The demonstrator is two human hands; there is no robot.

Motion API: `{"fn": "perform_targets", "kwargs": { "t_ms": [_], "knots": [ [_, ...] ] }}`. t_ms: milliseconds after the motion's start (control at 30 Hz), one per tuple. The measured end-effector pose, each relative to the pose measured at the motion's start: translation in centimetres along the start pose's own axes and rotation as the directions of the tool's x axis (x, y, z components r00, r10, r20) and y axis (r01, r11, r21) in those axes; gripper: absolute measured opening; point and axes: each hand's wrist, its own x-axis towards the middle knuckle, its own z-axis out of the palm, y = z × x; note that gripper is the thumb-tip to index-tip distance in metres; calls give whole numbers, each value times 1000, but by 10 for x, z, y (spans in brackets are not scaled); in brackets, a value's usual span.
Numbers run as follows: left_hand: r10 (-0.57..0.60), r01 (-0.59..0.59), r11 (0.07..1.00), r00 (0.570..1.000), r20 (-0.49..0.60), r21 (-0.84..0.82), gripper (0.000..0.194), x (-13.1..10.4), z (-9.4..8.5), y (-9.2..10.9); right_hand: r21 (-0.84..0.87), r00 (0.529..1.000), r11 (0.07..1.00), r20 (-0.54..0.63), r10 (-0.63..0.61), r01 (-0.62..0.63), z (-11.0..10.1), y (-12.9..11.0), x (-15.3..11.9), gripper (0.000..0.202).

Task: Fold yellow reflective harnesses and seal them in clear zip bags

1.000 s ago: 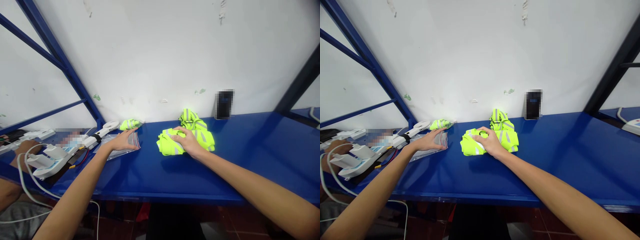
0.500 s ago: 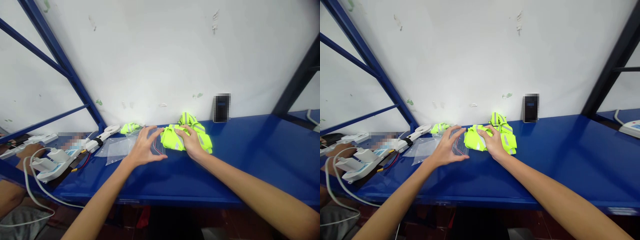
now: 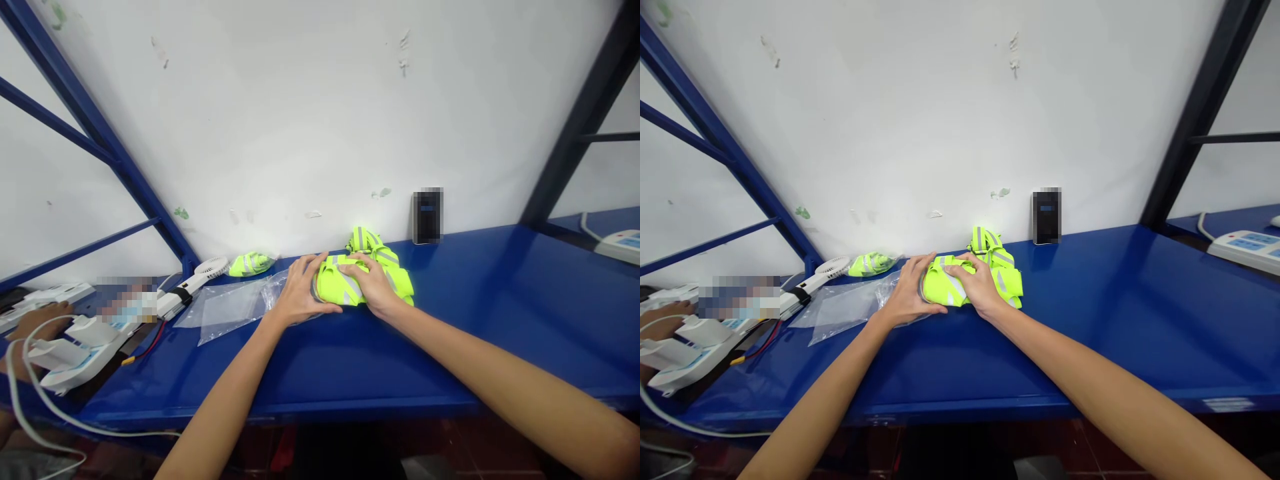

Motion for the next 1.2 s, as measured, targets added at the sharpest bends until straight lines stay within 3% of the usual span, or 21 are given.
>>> {"fn": "perform_targets", "kwargs": {
  "t_ms": [100, 200, 400, 533, 700, 900, 1200],
  "knots": [
    [63, -64, 997, 998, 7, 40, 102, -5, 0, 0, 100, 995, 991, 56, 82, -87, 3, 4, -3, 37],
    [101, -103, 991, 995, 21, 91, 100, -11, -1, 2, 79, 993, 994, 93, 71, -79, 5, 7, -5, 35],
    [77, -80, 989, 997, 32, 122, 96, -14, 0, 3, -221, 972, 951, 140, -188, 216, 5, 10, -5, 23],
    [66, -72, 990, 996, 56, 119, 93, -13, 5, 4, -340, 944, 891, 238, -228, 301, 8, 13, -10, 19],
    [108, -127, 935, 991, 74, 331, 108, -15, 1, 1, -343, 951, 890, 178, -252, 300, 10, 15, -9, 20],
    [9, -93, 884, 983, 183, 458, 127, -20, -4, -12, -336, 963, 906, 8, -271, 257, 3, 15, -2, 29],
    [102, -155, 818, 987, 125, 553, 111, -22, 9, -16, -357, 978, 912, 21, -207, 200, 3, 16, 1, 28]
  ]
}}
